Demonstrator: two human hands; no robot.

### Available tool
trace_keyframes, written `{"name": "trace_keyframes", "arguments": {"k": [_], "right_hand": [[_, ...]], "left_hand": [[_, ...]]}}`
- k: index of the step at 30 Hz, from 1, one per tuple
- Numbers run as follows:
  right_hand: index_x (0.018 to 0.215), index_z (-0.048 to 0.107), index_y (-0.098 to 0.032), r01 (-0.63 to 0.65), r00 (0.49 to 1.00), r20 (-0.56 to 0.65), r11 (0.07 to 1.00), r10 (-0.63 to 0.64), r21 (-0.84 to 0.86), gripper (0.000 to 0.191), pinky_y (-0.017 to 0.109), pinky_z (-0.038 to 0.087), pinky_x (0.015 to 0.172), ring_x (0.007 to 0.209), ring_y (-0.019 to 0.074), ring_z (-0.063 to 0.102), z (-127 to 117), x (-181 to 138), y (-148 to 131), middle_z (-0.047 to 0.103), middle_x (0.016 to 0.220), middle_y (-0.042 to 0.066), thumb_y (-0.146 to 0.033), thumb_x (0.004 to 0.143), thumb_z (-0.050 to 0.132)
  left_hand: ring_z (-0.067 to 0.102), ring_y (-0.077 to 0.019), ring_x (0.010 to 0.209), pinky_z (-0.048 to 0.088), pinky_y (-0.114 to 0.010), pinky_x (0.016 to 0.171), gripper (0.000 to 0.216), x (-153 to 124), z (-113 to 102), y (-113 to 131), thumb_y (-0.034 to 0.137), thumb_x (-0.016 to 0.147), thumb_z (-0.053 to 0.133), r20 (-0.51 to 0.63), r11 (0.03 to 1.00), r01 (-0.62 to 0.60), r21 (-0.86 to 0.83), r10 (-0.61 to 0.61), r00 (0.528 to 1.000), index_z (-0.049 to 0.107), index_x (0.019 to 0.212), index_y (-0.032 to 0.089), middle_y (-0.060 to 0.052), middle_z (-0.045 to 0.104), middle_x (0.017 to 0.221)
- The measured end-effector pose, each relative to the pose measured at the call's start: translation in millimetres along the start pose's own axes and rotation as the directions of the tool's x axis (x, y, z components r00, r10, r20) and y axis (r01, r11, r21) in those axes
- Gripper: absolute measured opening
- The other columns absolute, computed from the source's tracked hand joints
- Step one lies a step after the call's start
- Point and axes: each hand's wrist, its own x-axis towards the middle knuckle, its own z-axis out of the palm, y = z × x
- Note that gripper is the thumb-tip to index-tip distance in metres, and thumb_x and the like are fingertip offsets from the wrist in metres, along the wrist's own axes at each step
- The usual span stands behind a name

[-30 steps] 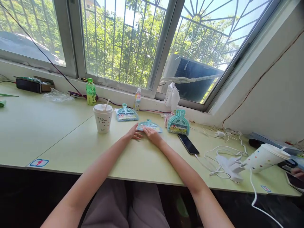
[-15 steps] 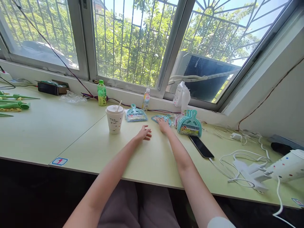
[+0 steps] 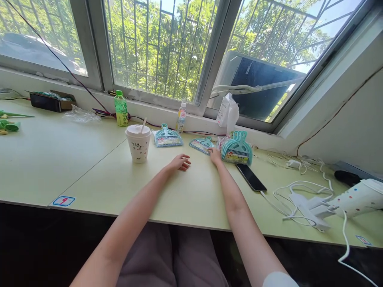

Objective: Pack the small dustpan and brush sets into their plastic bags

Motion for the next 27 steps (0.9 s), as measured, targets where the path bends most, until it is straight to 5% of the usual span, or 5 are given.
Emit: {"name": "trace_keyframes", "arguments": {"k": [6,9,12,19,27], "right_hand": [[0.124,0.058,-0.019,0.076,0.997,-0.008,0.997,-0.076,0.004,0.042,0.033,0.043,0.093,0.107,0.0200,0.059,-10.5,-3.9,4.2,0.066,0.115,0.008,-0.008,0.085,0.050],[0.127,0.055,-0.020,0.218,0.968,-0.068,0.945,-0.241,-0.243,0.045,0.041,0.038,0.097,0.112,0.0254,0.054,-15.4,-11.7,-5.4,0.061,0.122,0.013,-0.004,0.085,0.049],[0.113,0.064,-0.015,0.339,0.927,0.022,0.816,-0.373,-0.468,0.037,0.046,0.030,0.099,0.116,0.0305,0.049,-14.5,-19.4,-21.7,0.061,0.118,0.019,-0.003,0.088,0.040],[0.108,0.067,-0.004,0.193,0.979,0.041,0.852,-0.198,-0.487,0.036,0.050,0.025,0.104,0.107,0.0326,0.057,-1.8,-28.8,-49.7,0.064,0.112,0.025,-0.003,0.086,0.039],[0.119,0.065,-0.013,0.074,0.997,0.058,0.813,-0.049,-0.578,0.038,0.055,-0.006,0.116,0.132,0.0336,0.040,4.7,-19.8,-51.2,0.069,0.111,0.016,-0.022,0.088,0.047]], "left_hand": [[0.065,-0.0160,0.078,0.055,-0.028,0.068,0.028,-3.1,2.2,3.5,0.032,0.083,0.058,-0.012,1.000,-0.004,0.025,0.005,1.000,0.057,0.106,0.017,-0.012,0.069,0.108],[0.065,-0.0153,0.076,0.055,-0.028,0.068,0.028,-1.6,2.4,2.4,0.031,0.082,0.058,-0.018,1.000,-0.004,0.027,0.004,1.000,0.058,0.106,0.017,-0.012,0.069,0.106],[0.064,-0.0150,0.076,0.054,-0.028,0.068,0.029,-0.6,2.6,1.3,0.034,0.081,0.059,-0.006,0.999,-0.016,0.040,0.016,1.000,0.059,0.105,0.017,-0.011,0.069,0.105],[0.064,-0.0148,0.076,0.054,-0.027,0.066,0.032,0.8,4.4,-0.8,0.042,0.086,0.053,0.002,0.994,-0.048,0.095,0.048,0.999,0.059,0.108,0.020,-0.009,0.069,0.101],[0.065,-0.0142,0.075,0.054,-0.027,0.067,0.031,2.8,1.0,-6.2,0.036,0.086,0.054,0.007,0.996,-0.054,0.067,0.054,0.999,0.057,0.111,0.019,-0.010,0.069,0.100]]}}
